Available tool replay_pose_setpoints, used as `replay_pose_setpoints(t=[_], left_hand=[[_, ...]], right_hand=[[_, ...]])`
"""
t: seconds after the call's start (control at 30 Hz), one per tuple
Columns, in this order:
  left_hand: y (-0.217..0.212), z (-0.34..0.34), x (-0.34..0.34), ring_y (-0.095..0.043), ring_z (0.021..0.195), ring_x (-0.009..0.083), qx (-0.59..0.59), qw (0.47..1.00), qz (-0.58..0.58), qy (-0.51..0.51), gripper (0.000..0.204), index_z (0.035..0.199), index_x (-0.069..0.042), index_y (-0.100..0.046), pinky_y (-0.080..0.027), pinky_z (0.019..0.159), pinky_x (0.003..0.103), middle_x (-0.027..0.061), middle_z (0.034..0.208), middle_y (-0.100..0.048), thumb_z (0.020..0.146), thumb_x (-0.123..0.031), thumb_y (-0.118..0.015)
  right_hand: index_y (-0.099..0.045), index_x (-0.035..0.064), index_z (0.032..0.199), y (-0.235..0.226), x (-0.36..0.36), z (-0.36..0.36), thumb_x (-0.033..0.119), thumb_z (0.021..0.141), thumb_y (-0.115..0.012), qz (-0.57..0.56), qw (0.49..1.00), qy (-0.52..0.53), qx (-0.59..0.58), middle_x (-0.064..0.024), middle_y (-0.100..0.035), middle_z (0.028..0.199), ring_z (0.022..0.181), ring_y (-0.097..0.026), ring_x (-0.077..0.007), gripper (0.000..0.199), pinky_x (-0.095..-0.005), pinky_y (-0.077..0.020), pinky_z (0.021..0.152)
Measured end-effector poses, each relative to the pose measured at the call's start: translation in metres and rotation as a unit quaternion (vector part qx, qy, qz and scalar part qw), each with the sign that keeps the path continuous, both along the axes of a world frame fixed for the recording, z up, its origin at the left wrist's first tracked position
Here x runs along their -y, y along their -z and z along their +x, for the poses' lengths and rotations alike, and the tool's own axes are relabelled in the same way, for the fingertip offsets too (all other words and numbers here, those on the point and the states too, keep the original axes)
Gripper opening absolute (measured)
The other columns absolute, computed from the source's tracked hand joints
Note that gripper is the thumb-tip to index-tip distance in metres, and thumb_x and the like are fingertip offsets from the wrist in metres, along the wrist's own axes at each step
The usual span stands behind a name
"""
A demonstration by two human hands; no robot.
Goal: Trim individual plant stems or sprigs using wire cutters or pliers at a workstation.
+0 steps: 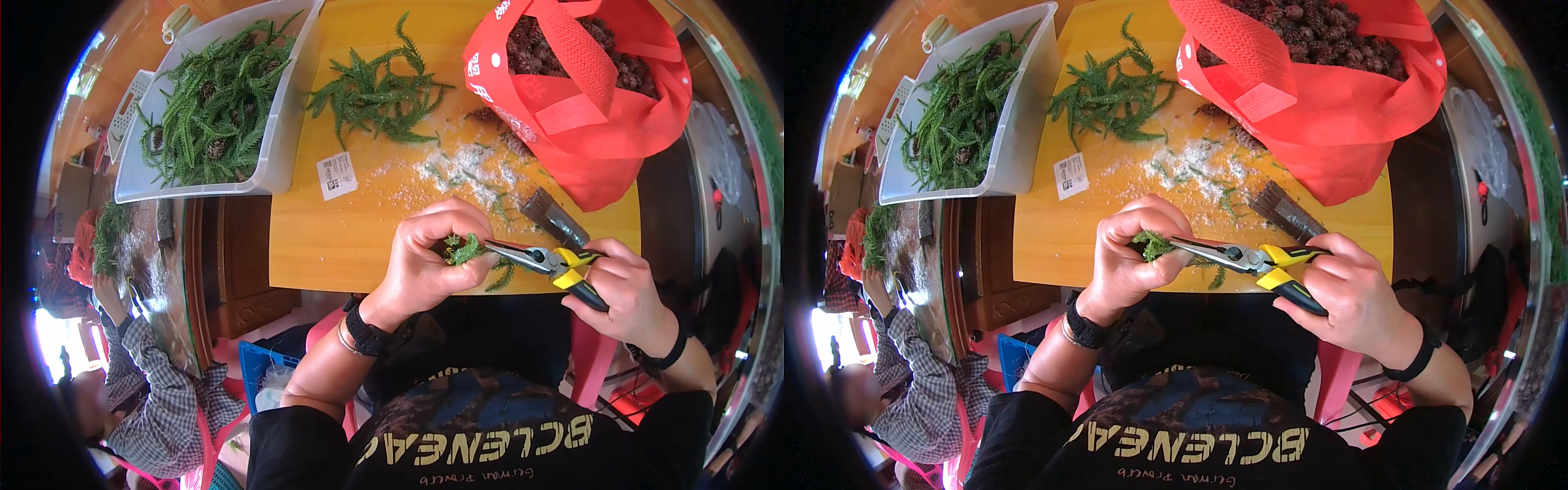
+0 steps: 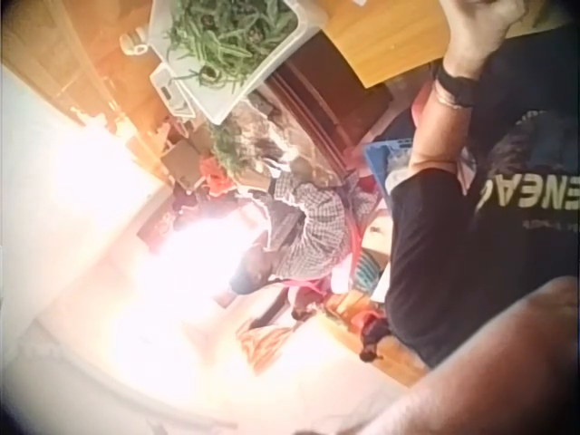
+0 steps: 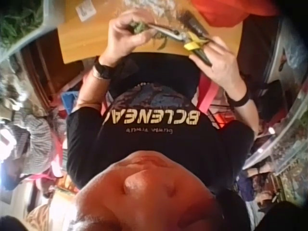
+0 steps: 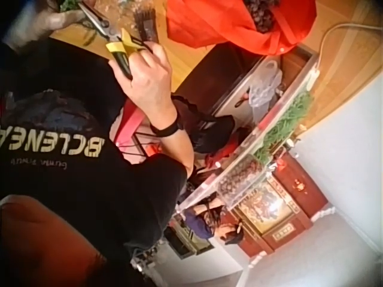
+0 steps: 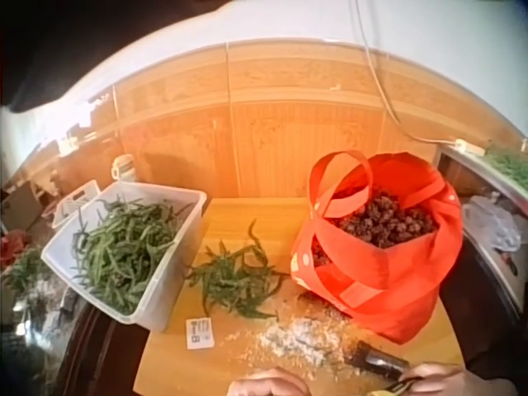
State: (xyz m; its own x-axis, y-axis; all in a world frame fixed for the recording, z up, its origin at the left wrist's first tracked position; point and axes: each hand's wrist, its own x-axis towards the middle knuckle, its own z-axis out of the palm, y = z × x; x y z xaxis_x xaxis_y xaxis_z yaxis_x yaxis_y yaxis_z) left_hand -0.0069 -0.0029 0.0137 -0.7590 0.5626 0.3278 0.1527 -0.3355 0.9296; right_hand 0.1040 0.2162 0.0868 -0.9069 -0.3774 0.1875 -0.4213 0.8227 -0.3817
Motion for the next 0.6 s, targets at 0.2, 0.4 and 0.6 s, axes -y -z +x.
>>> replay_pose_setpoints(t=[0.2, 0.4, 0.6], left_hand=[[0.0034, -0.0005, -0.0010, -0.055, 0.071, 0.0140, -0.008, 1.000, 0.005, 0.011, 0.012, 0.073, -0.002, -0.059, -0.045, 0.067, 0.026, 0.0070, 0.078, -0.059, 0.064, 0.005, -0.065], [0.0029, -0.0005, -0.0006, -0.057, 0.072, 0.0158, -0.026, 0.999, 0.015, 0.033, 0.012, 0.073, -0.002, -0.059, -0.047, 0.068, 0.028, 0.0084, 0.079, -0.060, 0.064, 0.005, -0.065], [0.0024, 0.0002, -0.0002, -0.058, 0.074, 0.0169, -0.029, 0.999, 0.026, 0.037, 0.013, 0.073, -0.003, -0.059, -0.047, 0.069, 0.028, 0.0088, 0.079, -0.061, 0.064, 0.004, -0.067]], right_hand=[[-0.060, -0.0005, 0.072, 0.0013, -0.0045, 0.0026, 0.013, 0.059, -0.075, -0.020, 0.999, -0.007, 0.035, -0.0117, -0.057, 0.065, 0.072, -0.058, -0.0330, 0.024, -0.0379, -0.0505, 0.066], [-0.058, -0.0012, 0.069, 0.0013, -0.0048, 0.0069, 0.013, 0.059, -0.076, -0.060, 0.997, -0.003, 0.058, -0.0125, -0.057, 0.064, 0.073, -0.060, -0.0333, 0.025, -0.0377, -0.0510, 0.066], [-0.057, -0.0010, 0.068, -0.0062, -0.0028, 0.0084, 0.017, 0.061, -0.075, -0.067, 0.993, -0.002, 0.094, -0.0125, -0.058, 0.072, 0.082, -0.059, -0.0361, 0.027, -0.0404, -0.0496, 0.070]])
